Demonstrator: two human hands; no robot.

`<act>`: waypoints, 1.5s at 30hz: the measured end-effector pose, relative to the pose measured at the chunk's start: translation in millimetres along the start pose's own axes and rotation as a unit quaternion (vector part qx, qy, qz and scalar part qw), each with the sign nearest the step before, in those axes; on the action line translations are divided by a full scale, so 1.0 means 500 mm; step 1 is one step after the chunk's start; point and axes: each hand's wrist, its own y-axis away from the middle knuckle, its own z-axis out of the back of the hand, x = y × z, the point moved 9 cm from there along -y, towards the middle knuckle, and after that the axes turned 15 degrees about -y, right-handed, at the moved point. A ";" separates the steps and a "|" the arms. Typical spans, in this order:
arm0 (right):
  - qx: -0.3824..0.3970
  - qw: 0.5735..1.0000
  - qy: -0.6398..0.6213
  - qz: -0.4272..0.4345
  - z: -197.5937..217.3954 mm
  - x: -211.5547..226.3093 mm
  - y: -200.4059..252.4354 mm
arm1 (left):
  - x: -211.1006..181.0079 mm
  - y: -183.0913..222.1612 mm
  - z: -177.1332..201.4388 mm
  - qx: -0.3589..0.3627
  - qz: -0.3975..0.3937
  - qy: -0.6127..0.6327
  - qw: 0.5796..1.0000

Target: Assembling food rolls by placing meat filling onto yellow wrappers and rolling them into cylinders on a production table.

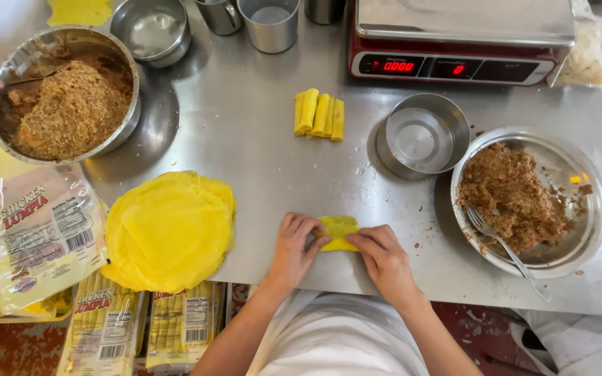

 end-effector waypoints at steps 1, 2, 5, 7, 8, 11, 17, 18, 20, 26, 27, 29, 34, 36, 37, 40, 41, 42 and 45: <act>0.008 1.000 0.013 0.020 0.001 0.013 -0.002 | 0.005 -0.003 -0.010 0.017 -0.002 -0.018 1.000; 0.017 0.999 0.026 0.038 0.001 0.027 0.001 | 0.008 0.000 -0.020 0.035 -0.001 -0.036 0.999; 0.027 0.997 0.068 0.037 0.004 0.001 -0.002 | -0.032 -0.018 0.007 0.072 -0.061 -0.036 0.995; 0.018 0.997 0.072 0.032 0.005 -0.015 -0.013 | -0.039 -0.022 0.007 0.082 -0.114 -0.064 0.988; 0.021 0.997 0.069 0.019 -0.001 -0.023 -0.005 | -0.051 -0.001 0.005 0.099 -0.152 -0.090 0.979; 0.014 0.992 0.115 0.047 -0.007 -0.029 -0.005 | -0.042 0.010 -0.005 0.046 -0.198 -0.176 0.963; 0.038 0.973 0.208 0.092 -0.027 -0.042 -0.036 | -0.017 -0.019 -0.022 0.025 -0.203 -0.232 0.951; 0.039 0.973 0.208 0.088 -0.027 -0.046 -0.033 | -0.013 -0.014 -0.026 0.028 -0.203 -0.230 0.951; 0.074 0.982 0.162 0.060 -0.031 -0.066 -0.040 | -0.010 -0.017 -0.029 0.036 -0.217 -0.134 0.966; 0.097 0.994 0.007 -0.057 0.008 -0.040 -0.023 | -0.018 0.033 0.011 0.038 -0.178 -0.049 0.982; 0.100 0.993 0.004 -0.063 -0.002 -0.049 -0.020 | -0.024 0.032 0.012 0.044 -0.173 -0.048 0.983; 0.041 0.998 -0.006 -0.057 0.006 -0.065 -0.042 | -0.020 -0.009 0.030 0.010 -0.132 -0.009 0.991; 0.056 0.996 -0.002 -0.066 0.005 -0.046 -0.039 | -0.052 0.000 0.006 0.057 -0.204 -0.028 0.977; 0.062 0.996 0.011 -0.064 0.000 -0.051 -0.039 | -0.064 -0.005 -0.001 0.063 -0.226 -0.068 0.970; 0.053 0.996 0.002 -0.067 0.003 -0.052 -0.041 | -0.070 -0.010 -0.002 0.053 -0.231 -0.092 0.967; 0.040 0.996 -0.022 -0.073 0.008 -0.042 -0.072 | -0.080 -0.034 -0.005 0.046 -0.212 -0.138 0.966; 0.033 0.996 -0.038 -0.080 0.011 -0.037 -0.082 | -0.079 -0.044 -0.008 0.054 -0.191 -0.156 0.968; 0.030 0.996 -0.038 -0.077 0.014 -0.039 -0.086 | -0.071 -0.055 -0.010 0.052 -0.193 -0.157 0.967; -0.005 0.996 -0.052 -0.076 0.032 -0.057 -0.090 | -0.015 -0.126 -0.020 0.091 -0.084 -0.100 0.987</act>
